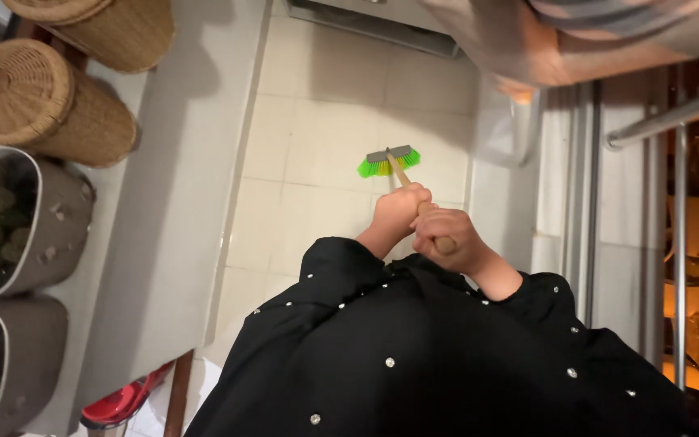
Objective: Sweeping the balcony floor with a green broom.
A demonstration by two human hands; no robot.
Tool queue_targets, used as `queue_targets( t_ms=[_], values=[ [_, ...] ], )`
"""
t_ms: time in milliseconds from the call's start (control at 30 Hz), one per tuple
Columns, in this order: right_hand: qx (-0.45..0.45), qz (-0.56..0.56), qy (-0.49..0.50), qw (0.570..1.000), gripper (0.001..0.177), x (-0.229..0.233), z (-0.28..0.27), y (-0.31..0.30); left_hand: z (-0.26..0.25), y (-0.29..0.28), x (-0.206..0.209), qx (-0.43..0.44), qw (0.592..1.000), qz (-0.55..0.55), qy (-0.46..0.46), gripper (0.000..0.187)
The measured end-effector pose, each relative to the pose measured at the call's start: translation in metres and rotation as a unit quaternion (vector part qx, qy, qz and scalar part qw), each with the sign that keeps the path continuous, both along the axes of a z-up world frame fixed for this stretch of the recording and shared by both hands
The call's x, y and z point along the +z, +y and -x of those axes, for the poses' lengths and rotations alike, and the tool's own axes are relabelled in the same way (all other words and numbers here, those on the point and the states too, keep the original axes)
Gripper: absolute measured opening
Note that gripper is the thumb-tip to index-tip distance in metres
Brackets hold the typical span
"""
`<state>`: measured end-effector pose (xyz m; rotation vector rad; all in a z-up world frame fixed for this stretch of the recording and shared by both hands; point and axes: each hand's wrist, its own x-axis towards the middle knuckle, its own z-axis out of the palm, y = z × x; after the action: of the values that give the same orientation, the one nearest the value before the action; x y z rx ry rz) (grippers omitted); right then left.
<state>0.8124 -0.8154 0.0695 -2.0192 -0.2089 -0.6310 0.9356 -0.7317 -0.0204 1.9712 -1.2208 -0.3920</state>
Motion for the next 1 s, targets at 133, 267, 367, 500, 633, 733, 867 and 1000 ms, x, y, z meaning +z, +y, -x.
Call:
queue_targets(
  t_ms=[133, 267, 367, 500, 633, 733, 867, 1000],
  values=[
    [0.042, 0.013, -0.017, 0.999, 0.023, 0.006, -0.061, -0.003, -0.059, 0.011, 0.013, 0.021, 0.999, -0.004, -0.031, 0.027],
    [0.137, 0.017, 0.003, 0.990, 0.029, 0.005, -0.123, -0.005, -0.117, 0.024, 0.020, 0.074, 0.995, -0.024, -0.065, 0.022],
    [0.166, 0.087, 0.064, 0.980, 0.034, -0.009, -0.175, -0.003, -0.163, 0.036, 0.008, 0.131, 0.989, -0.031, -0.060, 0.025],
    [0.178, 0.176, 0.182, 0.951, 0.033, -0.054, -0.246, 0.004, -0.219, 0.056, -0.060, 0.184, 0.981, -0.060, 0.009, 0.041],
    [0.146, 0.122, 0.158, 0.969, 0.024, -0.092, -0.285, -0.003, -0.255, 0.059, -0.096, 0.139, 0.984, -0.092, 0.065, 0.050],
    [0.063, 0.102, 0.213, 0.970, 0.018, -0.105, -0.289, -0.019, -0.268, 0.046, -0.092, 0.057, 0.992, -0.110, 0.034, 0.083],
    [-0.031, 0.061, 0.225, 0.972, 0.011, -0.118, -0.277, -0.045, -0.268, 0.014, -0.081, 0.000, 0.977, -0.202, 0.075, 0.092],
    [-0.139, -0.046, 0.163, 0.976, 0.010, -0.119, -0.248, -0.056, -0.259, -0.017, -0.076, -0.065, 0.972, -0.220, 0.048, 0.093]
  ],
)
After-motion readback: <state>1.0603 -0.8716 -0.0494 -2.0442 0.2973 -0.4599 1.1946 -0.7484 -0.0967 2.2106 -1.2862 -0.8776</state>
